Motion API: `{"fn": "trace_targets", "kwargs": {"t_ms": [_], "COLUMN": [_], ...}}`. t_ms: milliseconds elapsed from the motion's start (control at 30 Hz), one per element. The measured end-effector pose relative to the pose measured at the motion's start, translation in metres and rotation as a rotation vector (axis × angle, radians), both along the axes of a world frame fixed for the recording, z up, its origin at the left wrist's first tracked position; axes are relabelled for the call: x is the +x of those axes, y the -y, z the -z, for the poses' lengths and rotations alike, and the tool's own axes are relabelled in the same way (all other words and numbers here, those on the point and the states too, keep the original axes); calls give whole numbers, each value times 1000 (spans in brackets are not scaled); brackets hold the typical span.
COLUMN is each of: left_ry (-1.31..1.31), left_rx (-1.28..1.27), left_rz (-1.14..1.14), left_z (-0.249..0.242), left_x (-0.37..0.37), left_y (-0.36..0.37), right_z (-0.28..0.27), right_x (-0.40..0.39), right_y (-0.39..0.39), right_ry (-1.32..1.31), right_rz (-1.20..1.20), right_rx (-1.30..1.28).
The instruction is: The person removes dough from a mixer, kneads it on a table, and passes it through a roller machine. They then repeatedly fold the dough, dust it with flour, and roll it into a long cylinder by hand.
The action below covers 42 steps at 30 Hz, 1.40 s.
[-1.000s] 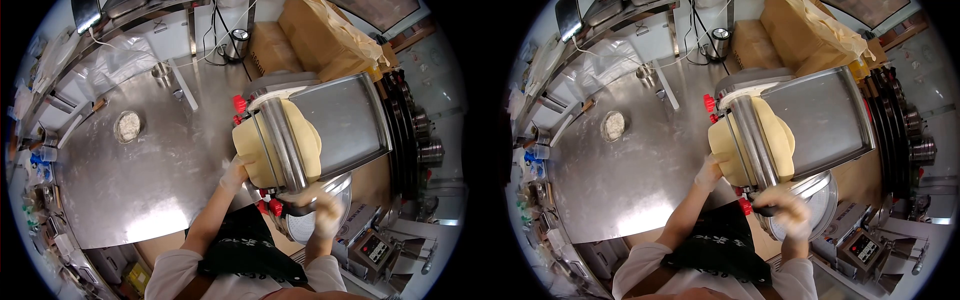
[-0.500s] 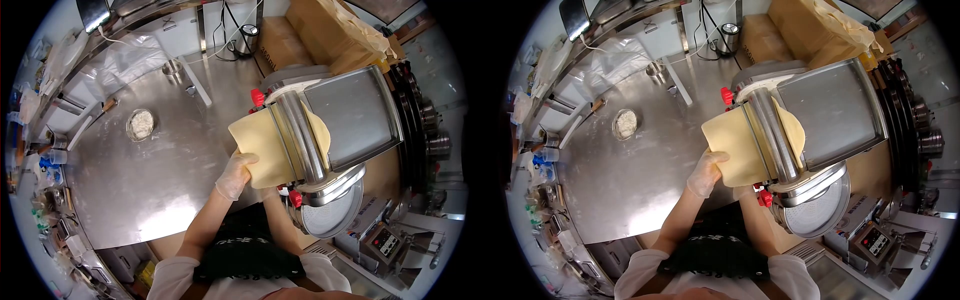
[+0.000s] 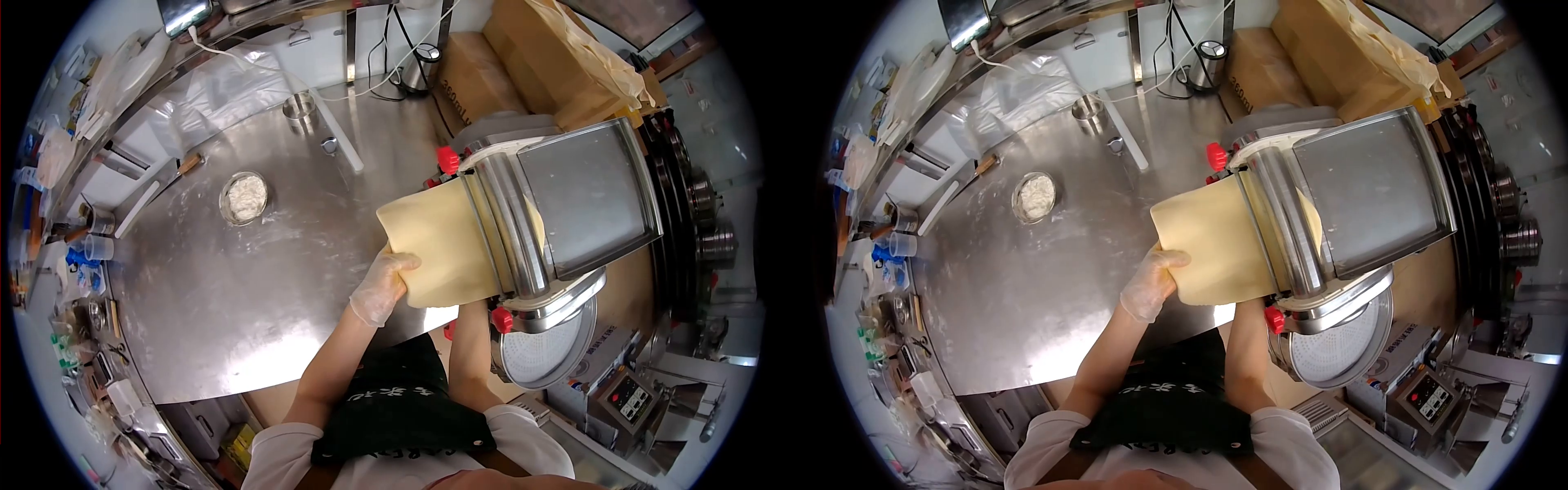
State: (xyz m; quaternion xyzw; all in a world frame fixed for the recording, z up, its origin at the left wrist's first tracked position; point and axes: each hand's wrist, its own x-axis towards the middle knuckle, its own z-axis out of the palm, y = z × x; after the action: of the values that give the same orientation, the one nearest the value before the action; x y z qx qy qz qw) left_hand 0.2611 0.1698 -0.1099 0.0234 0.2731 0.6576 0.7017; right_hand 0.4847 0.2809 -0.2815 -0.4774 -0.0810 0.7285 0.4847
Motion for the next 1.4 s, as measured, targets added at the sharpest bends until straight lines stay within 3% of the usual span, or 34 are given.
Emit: {"fn": "trace_targets", "kwargs": {"t_ms": [433,733,833,967,1033,1067,1100,1133,1200,1267,1300,1400], "left_ry": [51,53,-10,-81,-234,-273,-501,-593,-1029,-2213,-2115,-2235], "left_rx": [39,98,-44,-291,-415,-401,-321,-432,-932,-1140,-1016,-873], "left_rz": [-61,-129,-193,-287,-293,-408,-524,-639,-578,-301,-202,269], "left_z": [4,36,39,84,141,145,133,131,109,171,165,180], "left_x": [-10,-63,-104,-164,-209,-228,-243,-258,-256,-245,-228,-210], "left_y": [25,100,166,264,327,347,360,370,367,365,350,336], "right_z": [-2,11,45,133,102,96,93,85,41,-24,-24,-20], "right_x": [0,-25,-55,-124,-186,-209,-234,-251,-256,-270,-273,-258], "right_y": [6,36,73,156,208,211,211,215,235,260,266,274], "right_ry": [25,-3,-59,-151,-39,-2,33,71,506,969,998,1074], "right_rz": [-37,-353,-544,-833,-879,-961,-1042,-1121,-1104,-1150,-1148,-1118], "right_rx": [44,121,142,157,185,104,26,-51,280,757,793,852]}}
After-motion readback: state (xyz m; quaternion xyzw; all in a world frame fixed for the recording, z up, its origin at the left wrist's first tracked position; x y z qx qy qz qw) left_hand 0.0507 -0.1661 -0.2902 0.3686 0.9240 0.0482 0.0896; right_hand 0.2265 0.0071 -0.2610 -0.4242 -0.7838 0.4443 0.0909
